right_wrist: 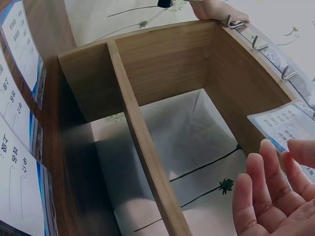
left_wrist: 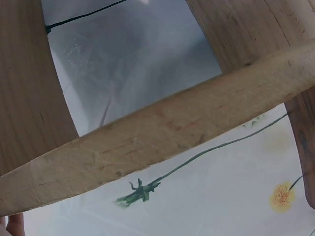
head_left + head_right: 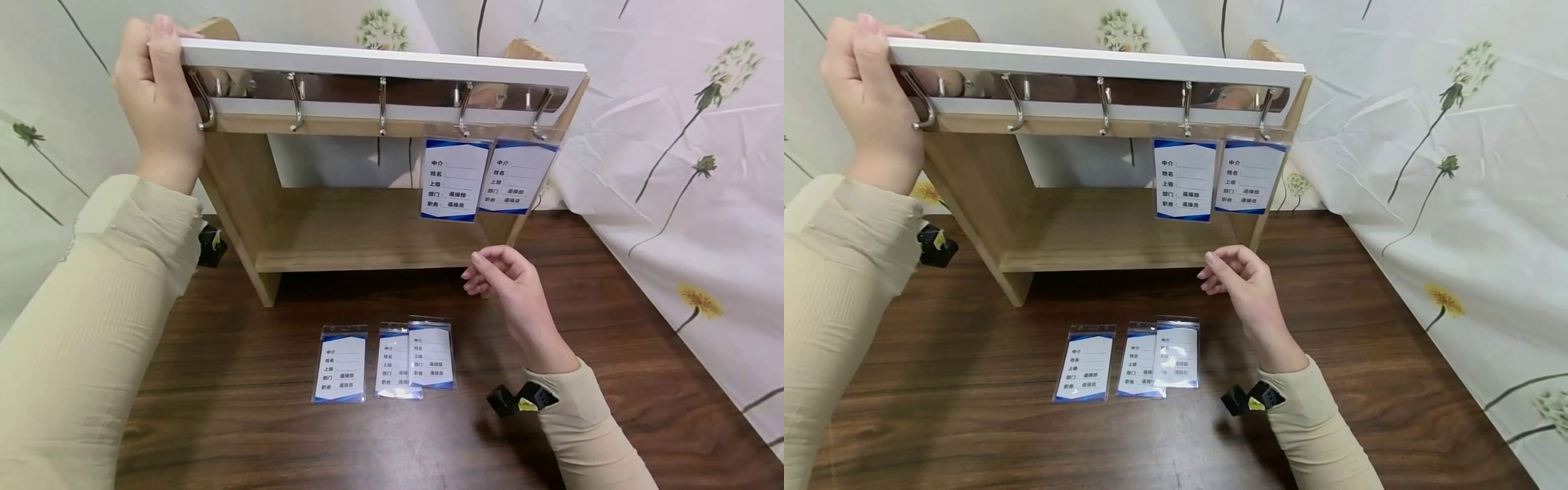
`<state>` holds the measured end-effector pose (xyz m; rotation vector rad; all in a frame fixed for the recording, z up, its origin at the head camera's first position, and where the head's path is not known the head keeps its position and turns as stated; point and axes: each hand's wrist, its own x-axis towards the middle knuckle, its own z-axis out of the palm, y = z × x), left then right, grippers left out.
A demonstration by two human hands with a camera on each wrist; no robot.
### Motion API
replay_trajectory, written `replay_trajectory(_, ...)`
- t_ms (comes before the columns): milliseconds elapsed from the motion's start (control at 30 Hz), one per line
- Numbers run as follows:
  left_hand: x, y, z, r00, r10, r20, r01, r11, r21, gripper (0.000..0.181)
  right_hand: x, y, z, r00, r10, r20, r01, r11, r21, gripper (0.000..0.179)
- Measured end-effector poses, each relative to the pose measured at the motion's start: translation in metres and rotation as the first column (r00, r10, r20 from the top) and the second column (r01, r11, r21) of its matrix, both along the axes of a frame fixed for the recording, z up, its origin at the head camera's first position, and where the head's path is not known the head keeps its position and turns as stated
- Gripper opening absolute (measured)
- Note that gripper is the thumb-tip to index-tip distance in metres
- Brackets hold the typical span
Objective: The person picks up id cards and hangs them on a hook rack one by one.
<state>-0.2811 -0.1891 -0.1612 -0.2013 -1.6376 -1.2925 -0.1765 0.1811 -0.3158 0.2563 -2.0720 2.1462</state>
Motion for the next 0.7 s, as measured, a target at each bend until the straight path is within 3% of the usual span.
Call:
replay_trajectory(333, 0.0003, 0.0015, 0.0015, 1.000, -0.016, -0.003, 0.016, 1.000, 0.023, 0.034, -0.0024, 0.0015, -0.0015, 0.997, 0.069, -0.021, -0.069, 0.998, 0.009, 0.010)
replay_trajectory(533, 0.0026, 0.0023, 0.0014, 1.000, 0.018, 0.006, -0.018, 1.000, 0.012, 0.036, -0.0035, 0.0014, -0.0032, 0.991, 0.130, -0.012, -0.129, 0.990, 0.058, 0.007)
replay_trajectory(700, 0.0051, 0.0043, 0.0035, 1.000, -0.017, 0.019, 0.016, 0.999, 0.043, 0.034, -0.0052, 0.0010, -0.0045, 0.989, 0.149, 0.017, -0.150, 0.983, 0.110, 0.021)
